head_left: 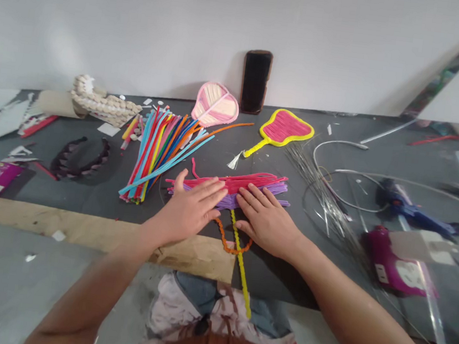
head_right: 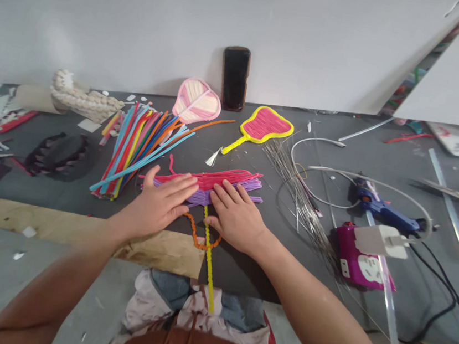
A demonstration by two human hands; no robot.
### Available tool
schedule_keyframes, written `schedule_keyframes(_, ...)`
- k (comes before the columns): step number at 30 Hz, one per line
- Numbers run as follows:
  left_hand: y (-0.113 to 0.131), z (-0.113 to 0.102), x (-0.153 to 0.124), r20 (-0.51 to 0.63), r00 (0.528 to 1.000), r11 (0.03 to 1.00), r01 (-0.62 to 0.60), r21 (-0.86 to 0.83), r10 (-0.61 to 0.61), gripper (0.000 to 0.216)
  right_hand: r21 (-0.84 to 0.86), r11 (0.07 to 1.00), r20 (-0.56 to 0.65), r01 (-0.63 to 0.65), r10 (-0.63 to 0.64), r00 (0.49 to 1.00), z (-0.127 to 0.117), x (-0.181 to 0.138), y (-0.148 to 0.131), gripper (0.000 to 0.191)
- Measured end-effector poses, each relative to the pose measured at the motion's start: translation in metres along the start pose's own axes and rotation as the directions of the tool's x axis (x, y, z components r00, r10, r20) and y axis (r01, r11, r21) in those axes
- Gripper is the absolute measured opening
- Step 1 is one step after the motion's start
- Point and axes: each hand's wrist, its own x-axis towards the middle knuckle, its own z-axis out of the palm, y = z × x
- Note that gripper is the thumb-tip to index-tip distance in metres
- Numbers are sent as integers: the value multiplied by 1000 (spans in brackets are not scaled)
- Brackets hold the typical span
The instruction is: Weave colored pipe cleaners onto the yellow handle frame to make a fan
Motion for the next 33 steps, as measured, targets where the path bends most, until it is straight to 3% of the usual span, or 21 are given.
schedule_keyframes(3, 1, -7, 3, -23, 996, 995, 83, 57, -82, 40, 60, 998, -54, 26, -22, 998, 0, 1, 6, 46)
schedule_keyframes(8, 22, 4, 8, 67, 996, 995, 46, 86, -52, 45, 188, 982, -266, 18, 34, 963, -4, 0, 22, 37)
schedule_keyframes(13, 36, 17, 14, 143, 988, 996, 51, 66, -60, 53, 331, 943, -462, -41, 200, 864, -22, -3, 39, 34)
schedule_keyframes(16, 33, 16, 13, 163, 985, 998, 51, 34, -56, 55, 363, 928, -541, -82, 281, 793, -30, -5, 41, 33)
schedule_keyframes(18, 29, 15, 10, 174, 984, 999, 39, 1, -39, 56, 366, 927, -565, -84, 292, 772, -33, -6, 40, 32)
schedule_keyframes(20, 25, 13, 5, 187, 982, 999, 17, -38, -10, 57, 351, 933, -563, -74, 273, 780, -35, -7, 37, 32)
schedule_keyframes(24, 17, 9, -5, 210, 975, 993, -49, -106, 70, 57, 249, 967, -483, -58, 177, 857, -33, -6, 27, 33)
schedule_keyframes(29, 16, 9, -9, 190, 977, 988, -71, -137, 97, 57, 36, 999, -275, -28, 37, 961, -23, -5, 9, 33)
schedule_keyframes(33, 17, 8, -7, 169, 980, 988, -80, -129, 101, 59, -17, 1000, -119, -24, 22, 993, -13, -3, 0, 39)
